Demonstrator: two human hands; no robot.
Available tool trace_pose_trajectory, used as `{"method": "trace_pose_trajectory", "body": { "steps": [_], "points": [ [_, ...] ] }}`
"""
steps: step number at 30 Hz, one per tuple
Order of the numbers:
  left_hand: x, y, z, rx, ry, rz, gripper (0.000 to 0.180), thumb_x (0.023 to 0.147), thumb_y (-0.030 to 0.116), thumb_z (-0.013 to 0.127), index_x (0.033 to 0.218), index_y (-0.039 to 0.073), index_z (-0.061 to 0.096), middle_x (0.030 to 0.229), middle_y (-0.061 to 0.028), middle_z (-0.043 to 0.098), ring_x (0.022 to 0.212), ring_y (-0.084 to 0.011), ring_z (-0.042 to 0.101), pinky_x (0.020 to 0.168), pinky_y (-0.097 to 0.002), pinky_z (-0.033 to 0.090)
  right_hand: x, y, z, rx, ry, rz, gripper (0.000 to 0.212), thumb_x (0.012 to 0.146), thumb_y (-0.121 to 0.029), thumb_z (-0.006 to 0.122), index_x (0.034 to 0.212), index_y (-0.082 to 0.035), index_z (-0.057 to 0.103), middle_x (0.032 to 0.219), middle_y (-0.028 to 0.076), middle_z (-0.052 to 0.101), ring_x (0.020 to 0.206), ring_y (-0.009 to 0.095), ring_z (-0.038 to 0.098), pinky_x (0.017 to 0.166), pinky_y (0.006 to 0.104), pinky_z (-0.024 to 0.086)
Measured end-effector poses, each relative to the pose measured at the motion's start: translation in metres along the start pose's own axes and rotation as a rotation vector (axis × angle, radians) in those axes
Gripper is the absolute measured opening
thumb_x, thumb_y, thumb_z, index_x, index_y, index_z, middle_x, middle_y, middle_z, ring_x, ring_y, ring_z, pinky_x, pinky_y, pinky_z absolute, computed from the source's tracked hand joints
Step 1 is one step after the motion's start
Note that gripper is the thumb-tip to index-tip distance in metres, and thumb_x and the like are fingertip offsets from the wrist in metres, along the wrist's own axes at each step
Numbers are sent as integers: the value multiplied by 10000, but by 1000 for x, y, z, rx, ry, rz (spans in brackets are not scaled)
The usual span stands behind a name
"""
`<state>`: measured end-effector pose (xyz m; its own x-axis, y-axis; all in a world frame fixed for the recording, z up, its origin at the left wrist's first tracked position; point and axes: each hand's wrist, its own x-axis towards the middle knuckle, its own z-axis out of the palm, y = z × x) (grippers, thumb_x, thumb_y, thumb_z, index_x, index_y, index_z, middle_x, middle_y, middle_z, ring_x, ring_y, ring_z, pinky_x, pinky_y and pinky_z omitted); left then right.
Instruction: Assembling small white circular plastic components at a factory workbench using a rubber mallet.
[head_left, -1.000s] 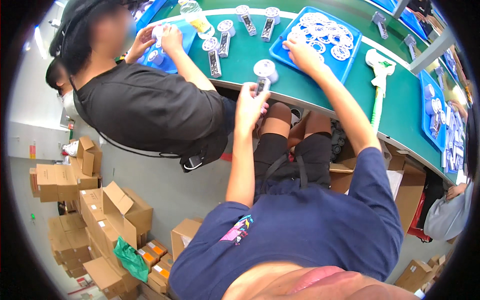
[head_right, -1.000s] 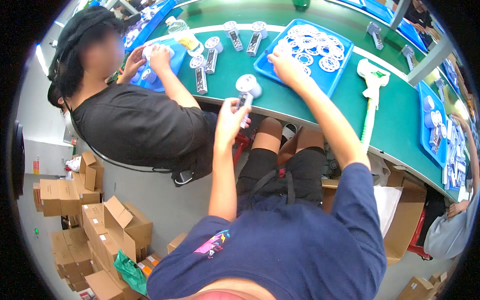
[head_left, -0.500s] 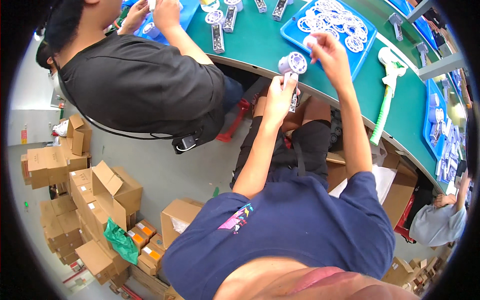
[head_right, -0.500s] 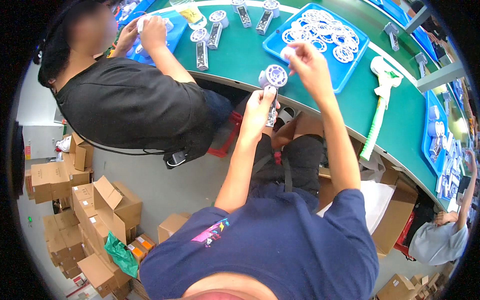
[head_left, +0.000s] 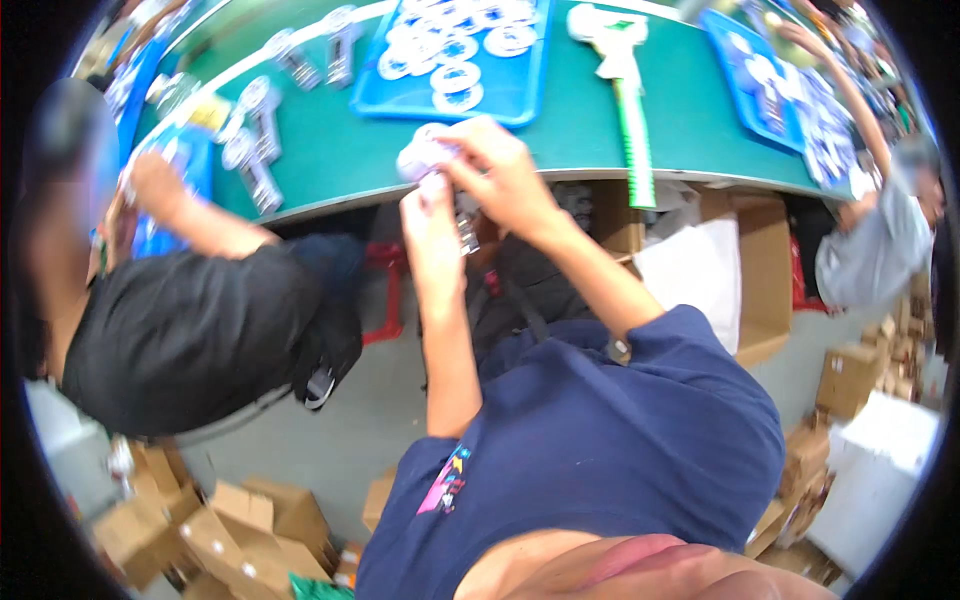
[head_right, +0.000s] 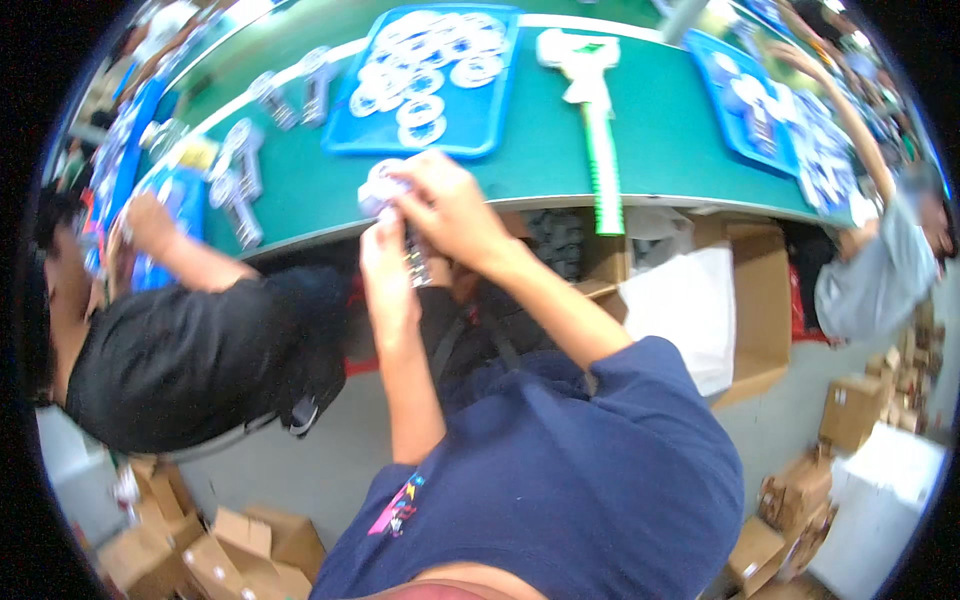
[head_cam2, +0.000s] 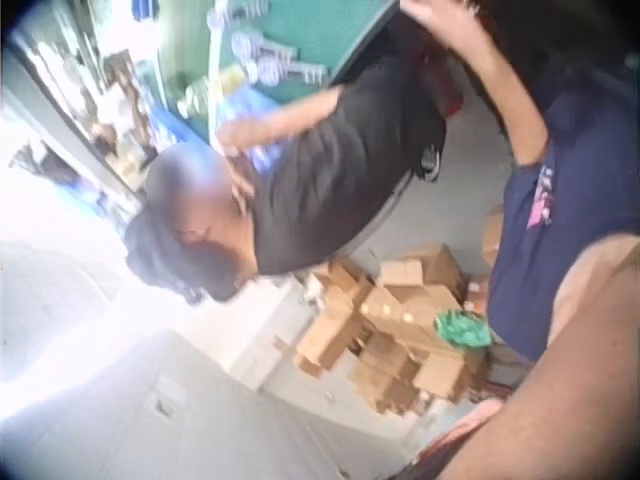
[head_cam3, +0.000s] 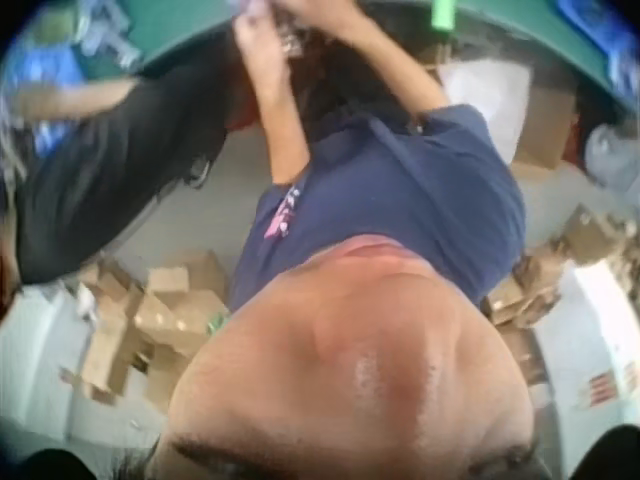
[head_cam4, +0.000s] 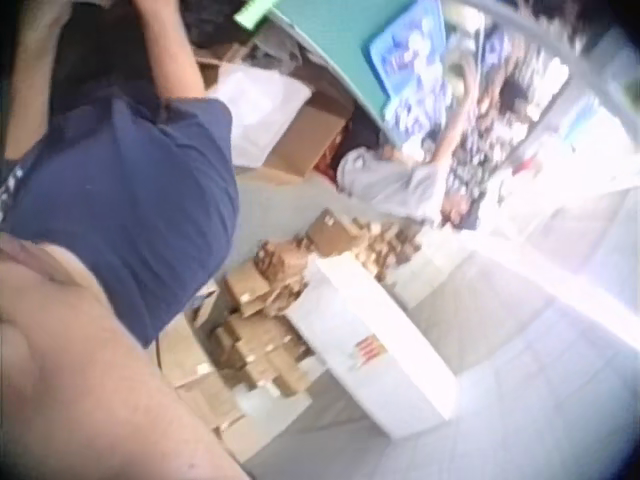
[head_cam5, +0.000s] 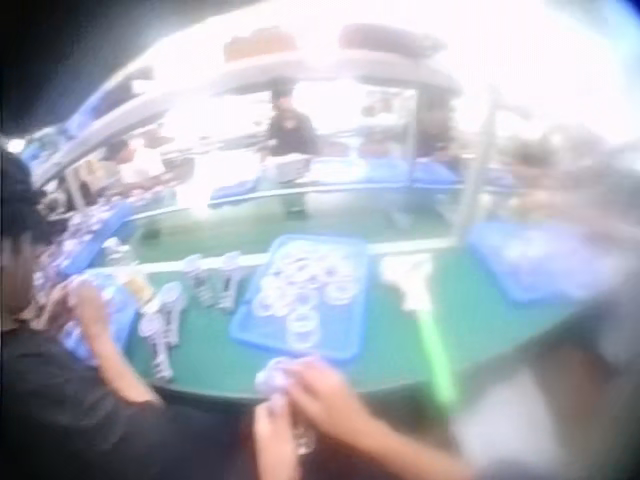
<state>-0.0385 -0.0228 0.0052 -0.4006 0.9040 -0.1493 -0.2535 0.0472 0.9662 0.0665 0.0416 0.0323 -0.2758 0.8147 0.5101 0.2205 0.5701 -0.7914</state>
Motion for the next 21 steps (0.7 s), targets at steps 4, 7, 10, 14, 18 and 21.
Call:
{"method": "trace_pose_trajectory", "body": {
  "steps": [4,7,10,14,18,21],
  "points": [
    [-11,20,6,-84,-77,-116,377,986,379,578,1087,21,522,803,-8,554,627,-49,500,536,-211,411,-12,-5,-7,34,97,51,271,851,-33,705,1113,-5,641,1011,101,615,750,132,608,666,264,530],
    [-12,15,9,-113,-84,-60,375,983,371,587,1098,21,523,791,6,547,628,-33,488,544,-195,399,-15,-4,-6,140,215,69,251,862,19,679,1107,-12,638,1078,84,617,821,117,635,632,241,561],
    [-18,21,13,82,-48,-51,370,978,349,600,1145,25,539,836,-3,576,681,-61,519,601,-240,448,-16,-14,-12,90,254,119,209,854,-58,699,1053,-20,649,1038,128,646,763,178,635,651,265,523],
    [-28,33,26,18,-130,35,361,985,355,591,1109,30,494,883,-11,552,744,-53,505,626,-224,428,-17,-22,-15,368,358,207,185,912,-34,666,1095,-24,644,968,31,655,774,56,593,657,203,498],
    [-31,33,25,-27,-122,36,364,992,346,573,1086,11,469,821,-25,548,673,-61,505,574,-234,427,-20,-16,-14,345,333,120,204,906,-35,672,1107,-5,648,1068,59,674,761,49,580,642,194,488],
    [-33,34,19,-26,-134,21,368,994,351,567,1076,8,462,821,-30,553,667,-61,507,566,-235,426,-23,-15,-12,220,286,128,180,898,-50,686,1073,-15,667,1087,56,678,700,37,532,603,183,450]
  ]
}}
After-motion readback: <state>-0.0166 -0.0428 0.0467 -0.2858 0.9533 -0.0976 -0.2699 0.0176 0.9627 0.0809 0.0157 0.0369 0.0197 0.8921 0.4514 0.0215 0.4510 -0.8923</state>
